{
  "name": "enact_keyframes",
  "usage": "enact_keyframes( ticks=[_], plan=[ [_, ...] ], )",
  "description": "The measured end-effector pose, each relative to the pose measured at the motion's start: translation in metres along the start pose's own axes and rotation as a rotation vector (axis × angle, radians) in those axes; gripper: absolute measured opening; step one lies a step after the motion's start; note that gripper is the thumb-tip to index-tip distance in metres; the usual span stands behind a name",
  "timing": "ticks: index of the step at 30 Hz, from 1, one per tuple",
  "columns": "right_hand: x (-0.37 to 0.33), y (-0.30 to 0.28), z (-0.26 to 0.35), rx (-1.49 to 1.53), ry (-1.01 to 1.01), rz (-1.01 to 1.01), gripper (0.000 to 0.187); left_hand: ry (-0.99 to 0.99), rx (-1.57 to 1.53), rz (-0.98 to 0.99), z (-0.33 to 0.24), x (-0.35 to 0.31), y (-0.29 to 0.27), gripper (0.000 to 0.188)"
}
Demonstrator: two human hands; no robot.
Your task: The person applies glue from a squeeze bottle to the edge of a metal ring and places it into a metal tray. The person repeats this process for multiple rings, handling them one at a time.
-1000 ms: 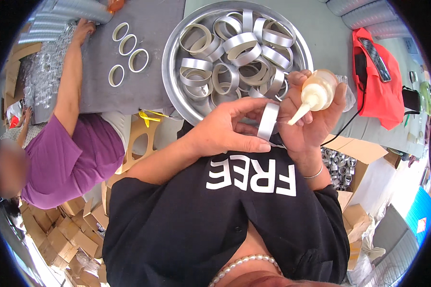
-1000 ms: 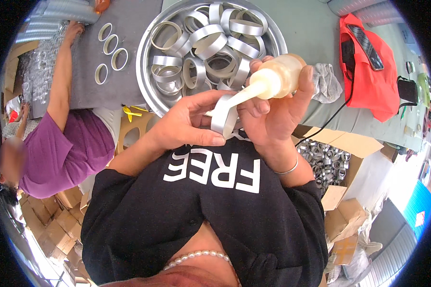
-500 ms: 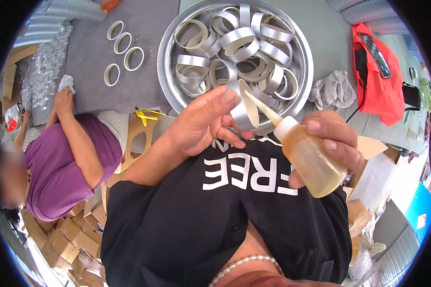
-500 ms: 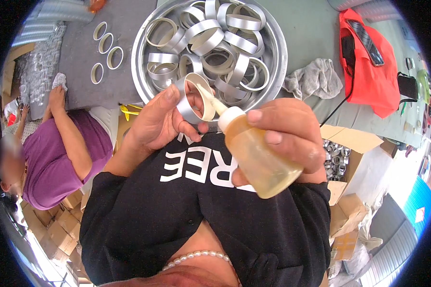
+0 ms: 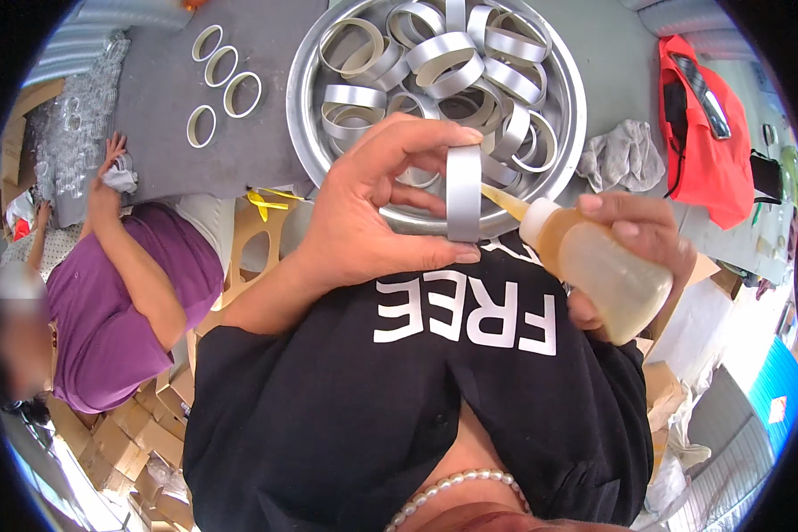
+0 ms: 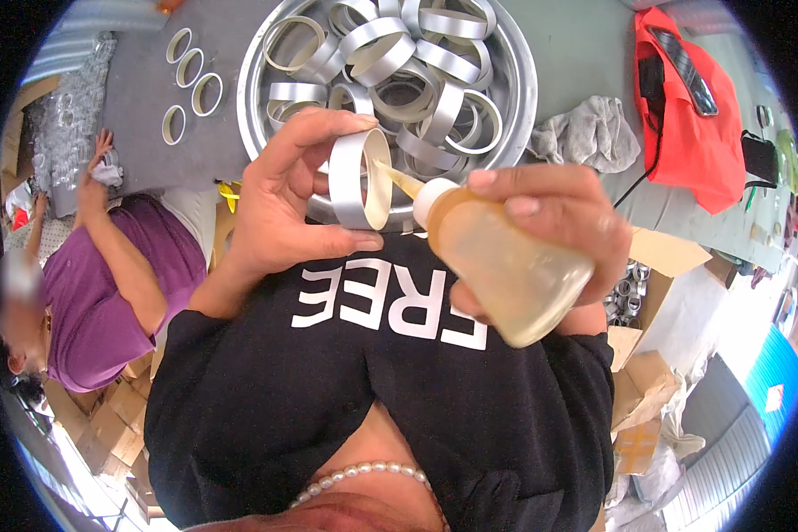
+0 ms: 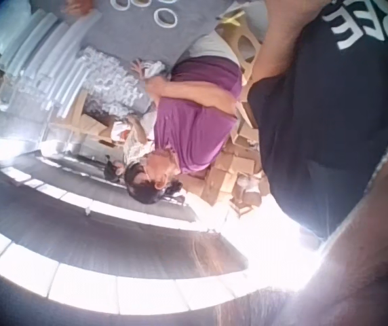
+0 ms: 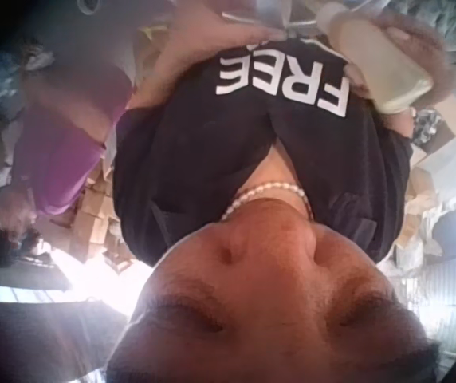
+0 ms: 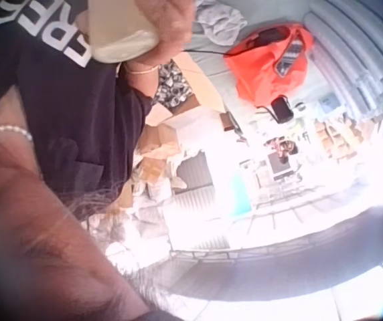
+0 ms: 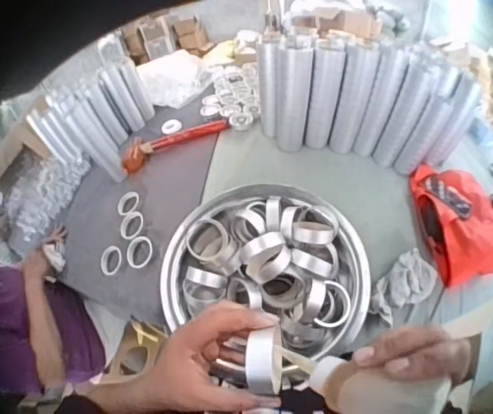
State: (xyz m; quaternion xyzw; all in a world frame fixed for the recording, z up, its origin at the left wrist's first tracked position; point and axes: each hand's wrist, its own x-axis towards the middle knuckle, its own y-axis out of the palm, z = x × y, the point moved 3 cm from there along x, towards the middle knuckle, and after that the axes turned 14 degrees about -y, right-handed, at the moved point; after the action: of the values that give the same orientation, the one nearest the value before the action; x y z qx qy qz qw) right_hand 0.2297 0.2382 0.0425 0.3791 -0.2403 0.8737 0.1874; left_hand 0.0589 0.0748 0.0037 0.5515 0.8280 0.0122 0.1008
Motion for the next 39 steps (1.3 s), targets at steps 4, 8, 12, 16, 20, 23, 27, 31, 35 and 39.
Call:
enact_keyframes(
  ticks=[4, 8, 12, 16, 20, 23, 27, 31, 35, 39],
  plan=[
    [-0.007, -0.005, -0.015, -0.099, 0.036, -0.086, 0.066, 0.148, 0.164, -0.066, -0.007, 0.0, 0.004, 0.065],
    [-0.01, -0.004, -0.024, 0.032, 0.271, -0.289, 0.063, 0.316, 0.496, -0.087, -0.014, 0.001, 0.002, 0.058],
    [-0.013, -0.003, -0.035, 0.187, 0.454, -0.403, 0.057, 0.443, 0.599, -0.037, -0.009, 0.0, 0.002, 0.051],
    [-0.021, 0.002, -0.045, 0.546, 0.742, -0.494, 0.05, 0.482, 0.565, -0.029, -0.003, -0.001, 0.007, 0.049],
    [-0.031, 0.008, -0.067, 1.04, 0.782, -0.637, 0.053, 0.503, 0.624, -0.238, -0.016, -0.008, -0.01, 0.059],
    [-0.036, -0.001, -0.073, 1.062, 0.819, -0.878, 0.055, 0.346, 0.267, -0.574, -0.007, -0.028, -0.054, 0.071],
    [-0.048, -0.024, -0.08, 1.043, 0.682, -0.932, 0.053, -0.226, 0.767, -0.882, 0.014, -0.056, -0.129, 0.074],
    [-0.049, -0.023, -0.084, 1.023, 0.682, -0.941, 0.052, 0.013, 1.048, -1.128, 0.037, -0.052, -0.146, 0.066],
    [-0.042, -0.013, -0.079, 1.004, 0.706, -0.951, 0.051, 0.24, 0.921, -0.739, 0.001, -0.019, -0.083, 0.067],
    [-0.039, -0.009, -0.077, 0.969, 0.701, -0.985, 0.05, 0.252, 1.107, -0.305, -0.003, 0.021, -0.03, 0.067]
  ],
)
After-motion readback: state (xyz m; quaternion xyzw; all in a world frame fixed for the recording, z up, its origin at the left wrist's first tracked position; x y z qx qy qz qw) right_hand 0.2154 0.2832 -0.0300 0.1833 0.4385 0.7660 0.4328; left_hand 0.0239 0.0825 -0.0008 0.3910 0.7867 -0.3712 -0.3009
